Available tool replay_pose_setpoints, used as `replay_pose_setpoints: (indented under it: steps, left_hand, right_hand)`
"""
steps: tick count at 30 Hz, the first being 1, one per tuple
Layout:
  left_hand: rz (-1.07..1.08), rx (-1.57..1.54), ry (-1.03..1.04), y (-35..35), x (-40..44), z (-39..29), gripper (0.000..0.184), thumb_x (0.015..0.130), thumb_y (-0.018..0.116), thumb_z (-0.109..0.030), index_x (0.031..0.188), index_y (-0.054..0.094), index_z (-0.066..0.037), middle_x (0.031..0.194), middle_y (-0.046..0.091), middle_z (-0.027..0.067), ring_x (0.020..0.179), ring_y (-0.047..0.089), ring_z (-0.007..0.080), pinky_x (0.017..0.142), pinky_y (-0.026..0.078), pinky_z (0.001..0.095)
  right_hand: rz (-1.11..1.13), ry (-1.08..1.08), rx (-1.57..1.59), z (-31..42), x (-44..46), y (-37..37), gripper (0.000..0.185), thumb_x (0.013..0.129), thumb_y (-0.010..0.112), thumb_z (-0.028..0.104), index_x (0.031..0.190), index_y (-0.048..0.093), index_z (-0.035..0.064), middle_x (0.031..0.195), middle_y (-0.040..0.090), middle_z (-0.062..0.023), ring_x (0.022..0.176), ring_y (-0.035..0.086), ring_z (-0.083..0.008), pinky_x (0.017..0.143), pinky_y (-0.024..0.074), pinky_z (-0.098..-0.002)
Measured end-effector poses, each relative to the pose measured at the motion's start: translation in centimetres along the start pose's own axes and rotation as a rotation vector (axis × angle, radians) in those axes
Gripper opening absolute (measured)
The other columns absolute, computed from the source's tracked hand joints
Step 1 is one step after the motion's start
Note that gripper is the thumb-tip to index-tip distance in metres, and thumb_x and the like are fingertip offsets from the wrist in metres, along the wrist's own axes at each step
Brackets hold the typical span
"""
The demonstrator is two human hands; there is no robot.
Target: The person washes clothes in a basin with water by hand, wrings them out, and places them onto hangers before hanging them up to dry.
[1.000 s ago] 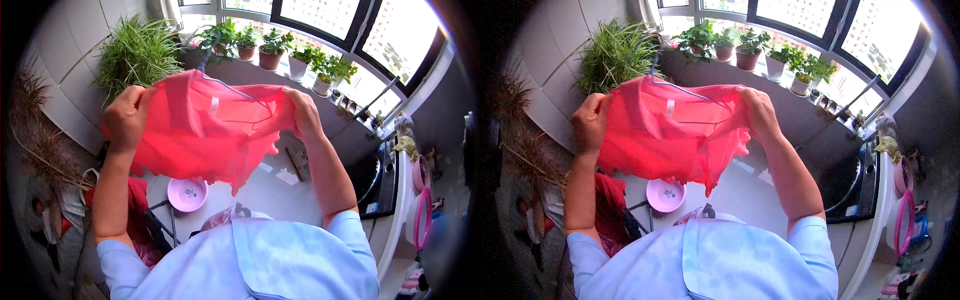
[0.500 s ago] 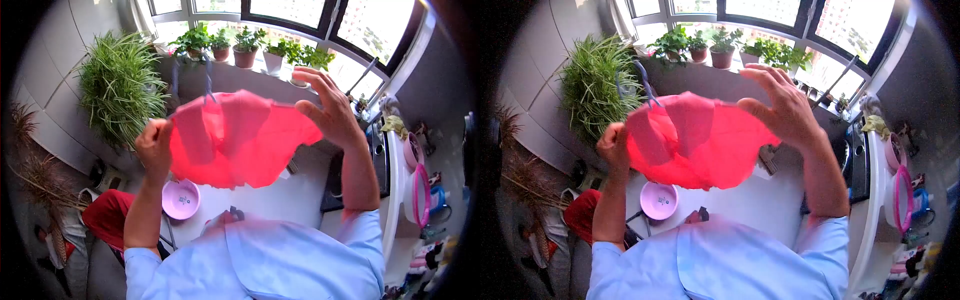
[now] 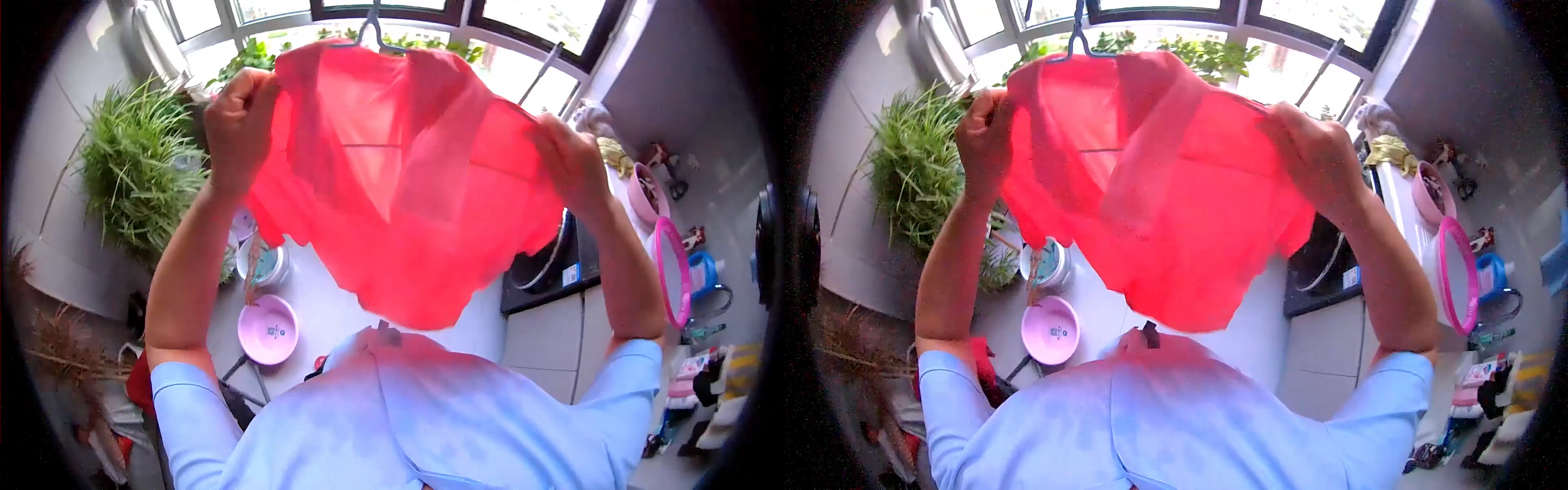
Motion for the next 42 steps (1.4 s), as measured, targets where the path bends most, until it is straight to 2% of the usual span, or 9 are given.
replay_pose_setpoints:
  steps: [2,8,17,18,19,24,32,37,42]
  left_hand:
    - [-0.015,-0.057,0.013,2.4,0.3,-1.4,0.014,0.087,0.06,-0.015,0.081,0.062,-0.002,0.063,0.053,-0.0046,0.061,0.045,0.0009,0.055,0.039,0.0178]
    - [0.072,-0.288,-0.047,11.5,3.4,-2.1,0.015,0.087,0.06,-0.016,0.081,0.061,-0.002,0.061,0.052,-0.0039,0.059,0.045,0.0018,0.054,0.038,0.0181]
    - [0.249,-0.406,0.055,26.7,4.3,-4.8,0.013,0.085,0.057,-0.013,0.082,0.061,-0.001,0.063,0.055,0.0059,0.059,0.049,0.0071,0.055,0.042,0.0235]
    - [0.293,-0.42,0.067,28.7,4.2,-4.4,0.012,0.085,0.056,-0.011,0.083,0.061,0.0,0.064,0.055,0.0075,0.06,0.05,0.009,0.057,0.043,0.0249]
    - [0.336,-0.539,0.115,30.4,4.2,-4.5,0.012,0.085,0.054,-0.01,0.083,0.061,0.0,0.065,0.056,0.0087,0.062,0.052,0.0112,0.058,0.043,0.0261]
    - [0.349,-0.714,0.294,38.7,7.4,-3.7,0.016,0.085,0.048,-0.007,0.084,0.061,0.002,0.067,0.058,0.0121,0.061,0.057,0.0204,0.056,0.043,0.0286]
    - [0.26,-0.549,0.748,49.2,13.3,-5.3,0.008,0.081,0.057,-0.012,0.08,0.055,-0.004,0.07,0.055,0.0107,0.064,0.057,0.0301,0.055,0.045,0.0384]
    - [0.184,-0.677,0.716,54.6,15.9,-7.5,0.006,0.078,0.058,-0.009,0.078,0.055,-0.004,0.068,0.053,0.0108,0.063,0.056,0.0298,0.053,0.043,0.0385]
    - [0.128,-0.807,0.681,56.5,18.3,-11.5,0.006,0.078,0.058,-0.008,0.076,0.055,-0.003,0.068,0.053,0.0113,0.062,0.054,0.03,0.053,0.043,0.0373]
  right_hand:
    - [0.013,0.263,0.03,-0.3,-1.6,-2.4,0.017,0.09,0.054,0.017,0.102,0.057,0.0065,0.062,0.059,-0.0106,0.058,0.062,-0.018,0.051,0.046,-0.031]
    - [-0.066,0.621,1.0,-4.0,-6.4,-6.9,0.036,0.091,0.053,0.029,0.111,0.056,-0.0017,0.095,0.062,-0.0034,0.088,0.057,-0.0102,0.074,0.0461,-0.0248]
    - [-0.151,0.934,0.985,-8.2,-12.6,-12.1,0.043,0.091,0.051,0.035,0.113,0.056,-0.0016,0.106,0.06,-0.0071,0.095,0.057,-0.0134,0.082,0.0452,-0.0269]
    - [-0.215,0.878,0.657,-9.3,-14.4,-13.2,0.035,0.093,0.051,0.026,0.112,0.056,-0.0031,0.106,0.061,-0.0089,0.097,0.058,-0.0164,0.083,0.0464,-0.0293]
    - [0.024,0.37,-0.153,-8.9,-14.5,-14.4,0.03,0.092,0.052,0.017,0.112,0.055,-0.0049,0.105,0.061,-0.0104,0.098,0.058,-0.0194,0.084,0.0474,-0.031]
    - [-0.09,1.031,0.461,-7.6,-10.9,-14.9,0.034,0.095,0.047,0.024,0.115,0.051,-0.0028,0.1,0.058,-0.0023,0.095,0.051,-0.0087,0.082,0.0429,-0.0238]
    - [-0.552,1.269,0.653,-14.9,-11.5,-14.5,0.03,0.095,0.044,0.019,0.117,0.052,0.0007,0.11,0.06,-0.0049,0.101,0.056,-0.0128,0.089,0.0442,-0.0281]
    - [-0.515,1.121,0.944,-17.1,-13.0,-13.3,0.051,0.095,0.039,0.029,0.137,0.027,0.0018,0.139,0.035,-0.0124,0.127,0.036,-0.0209,0.105,0.0293,-0.0382]
    - [-0.567,0.985,0.982,-15.0,-10.5,-14.0,0.051,0.093,0.043,0.023,0.136,0.03,0.0,0.138,0.036,-0.0086,0.127,0.033,-0.0152,0.106,0.0244,-0.0332]
Point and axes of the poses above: each hand's wrist, its own x-axis towards the middle knuckle, its own y-axis out of the palm, z = x × y, the point moved 4 cm from there along x, towards the middle knuckle
